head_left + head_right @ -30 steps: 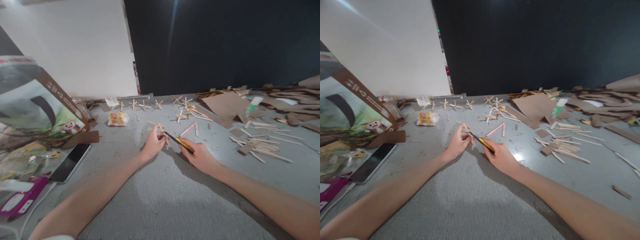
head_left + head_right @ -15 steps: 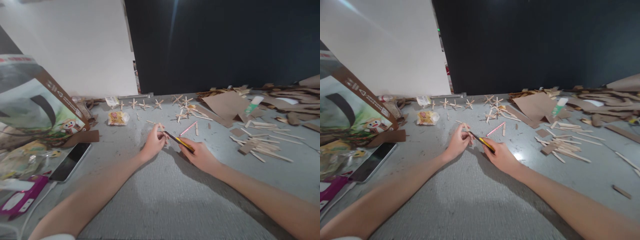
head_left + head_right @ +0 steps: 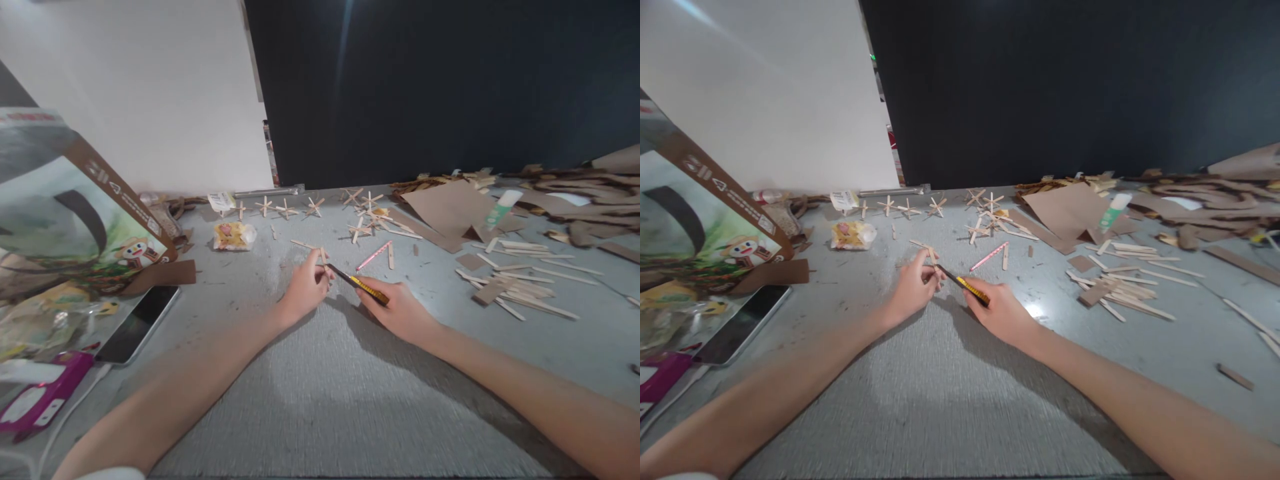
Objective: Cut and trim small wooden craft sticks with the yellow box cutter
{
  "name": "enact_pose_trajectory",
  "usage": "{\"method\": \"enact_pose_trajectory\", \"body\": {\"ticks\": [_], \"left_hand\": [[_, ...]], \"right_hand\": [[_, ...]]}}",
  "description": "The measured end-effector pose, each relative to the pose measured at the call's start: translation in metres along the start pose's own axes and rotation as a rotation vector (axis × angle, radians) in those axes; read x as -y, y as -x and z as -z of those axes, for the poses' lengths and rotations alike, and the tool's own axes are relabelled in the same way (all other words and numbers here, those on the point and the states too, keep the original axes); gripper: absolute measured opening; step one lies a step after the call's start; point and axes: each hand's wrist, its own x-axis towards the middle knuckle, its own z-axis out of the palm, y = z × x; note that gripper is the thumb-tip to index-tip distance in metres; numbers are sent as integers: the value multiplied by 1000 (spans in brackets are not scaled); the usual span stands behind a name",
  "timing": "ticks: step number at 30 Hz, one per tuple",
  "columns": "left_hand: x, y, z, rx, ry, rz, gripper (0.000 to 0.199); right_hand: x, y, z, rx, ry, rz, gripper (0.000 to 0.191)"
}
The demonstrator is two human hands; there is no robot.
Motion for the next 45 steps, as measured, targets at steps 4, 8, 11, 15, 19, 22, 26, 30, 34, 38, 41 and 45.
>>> {"method": "enact_pose_trajectory", "body": {"ticks": [4,8,11,15,19,22,26,30,34,38,41,45], "left_hand": [[-4,2,2,15,-65,-27,19],[-8,3,1,23,-22,10,20],[-12,3,0,61,81,84,22],[-15,4,1,39,37,78,19],[-13,5,0,15,-24,43,17],[-10,5,-1,27,40,65,22],[-7,4,0,26,12,33,21],[-7,5,1,35,-32,2,17],[-7,3,1,23,1,21,21],[-7,-1,1,25,108,112,31],[-10,-3,2,47,199,143,43],[-14,-4,3,65,247,163,53]], "right_hand": [[4,2,1,28,-37,-32,34],[9,1,2,39,-98,-53,33],[12,1,1,48,-136,-58,31],[14,2,1,36,-117,-53,28],[12,4,2,27,-41,-47,31],[10,4,0,12,-5,-28,32],[8,6,-2,0,15,-10,33],[7,7,-1,-7,33,4,34],[4,4,0,-3,28,13,34],[4,1,-1,2,1,6,32],[4,0,-1,8,-49,-7,32],[2,-1,0,73,-211,-102,36]]}}
